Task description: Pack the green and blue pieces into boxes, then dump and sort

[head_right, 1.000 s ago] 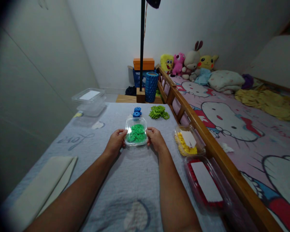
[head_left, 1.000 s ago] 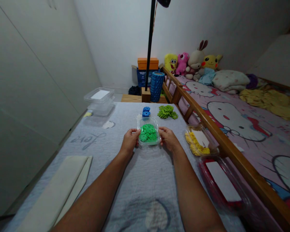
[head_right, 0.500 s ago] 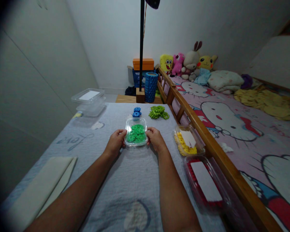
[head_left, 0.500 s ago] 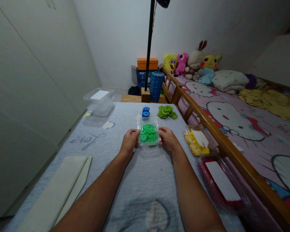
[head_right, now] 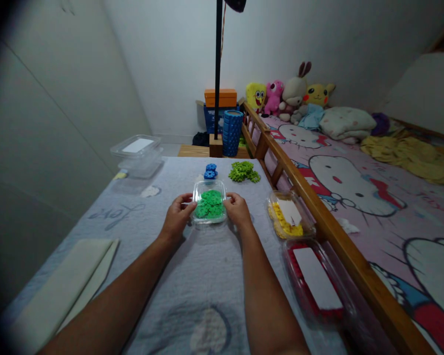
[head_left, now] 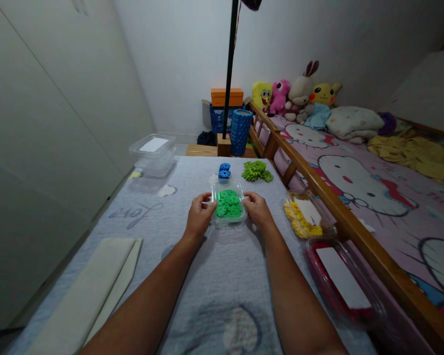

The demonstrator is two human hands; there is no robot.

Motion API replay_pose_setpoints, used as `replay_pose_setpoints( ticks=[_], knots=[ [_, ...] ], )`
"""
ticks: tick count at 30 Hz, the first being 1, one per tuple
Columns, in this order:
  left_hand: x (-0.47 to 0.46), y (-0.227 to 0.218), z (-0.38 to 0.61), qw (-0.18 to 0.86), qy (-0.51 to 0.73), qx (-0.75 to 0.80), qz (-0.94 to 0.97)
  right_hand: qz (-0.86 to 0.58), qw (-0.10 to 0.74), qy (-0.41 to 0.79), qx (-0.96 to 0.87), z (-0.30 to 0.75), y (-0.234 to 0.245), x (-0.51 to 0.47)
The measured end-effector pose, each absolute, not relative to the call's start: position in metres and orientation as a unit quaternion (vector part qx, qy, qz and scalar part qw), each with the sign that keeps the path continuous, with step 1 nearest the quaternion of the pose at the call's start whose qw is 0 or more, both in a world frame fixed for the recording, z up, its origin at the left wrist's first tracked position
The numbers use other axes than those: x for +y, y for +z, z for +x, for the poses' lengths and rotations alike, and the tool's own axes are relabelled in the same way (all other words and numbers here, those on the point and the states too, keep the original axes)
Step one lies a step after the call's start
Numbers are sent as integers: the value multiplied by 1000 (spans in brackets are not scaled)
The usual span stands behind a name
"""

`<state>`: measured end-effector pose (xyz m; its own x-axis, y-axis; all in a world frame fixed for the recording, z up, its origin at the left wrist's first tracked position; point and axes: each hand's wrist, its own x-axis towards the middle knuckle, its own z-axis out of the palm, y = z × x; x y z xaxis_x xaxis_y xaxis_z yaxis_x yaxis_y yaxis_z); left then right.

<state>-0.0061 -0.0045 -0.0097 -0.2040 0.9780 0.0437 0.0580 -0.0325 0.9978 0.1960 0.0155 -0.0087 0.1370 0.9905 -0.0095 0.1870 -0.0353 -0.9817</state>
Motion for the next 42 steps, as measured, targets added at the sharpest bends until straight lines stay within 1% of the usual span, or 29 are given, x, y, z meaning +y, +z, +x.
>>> replay_pose_setpoints(
  ticks=[4,8,10,14,17,22,25,30,36,42],
  knots=[
    [-7,-8,-7,349,542,571,508,-614,471,314,-550,194,-1,15],
    [-11,0,-7,322,546,569,524,-631,466,266,-560,191,6,12],
    [-13,5,-6,337,557,548,525,-632,474,264,-553,190,8,11],
    [-16,12,-2,408,565,507,508,-614,501,260,-552,191,11,10],
    [-15,13,-2,426,571,496,496,-582,526,287,-550,191,15,10],
    [-9,12,-7,442,576,490,483,-509,536,450,-501,190,25,7],
    [-7,11,-9,436,577,497,479,-480,536,495,-487,190,30,4],
    [-7,13,-10,405,588,518,471,-467,537,510,-483,191,31,4],
    [-7,14,-9,449,579,491,472,-470,546,493,-488,195,29,6],
    [-7,14,-10,481,556,489,470,-482,526,501,-490,197,24,7]
  ],
)
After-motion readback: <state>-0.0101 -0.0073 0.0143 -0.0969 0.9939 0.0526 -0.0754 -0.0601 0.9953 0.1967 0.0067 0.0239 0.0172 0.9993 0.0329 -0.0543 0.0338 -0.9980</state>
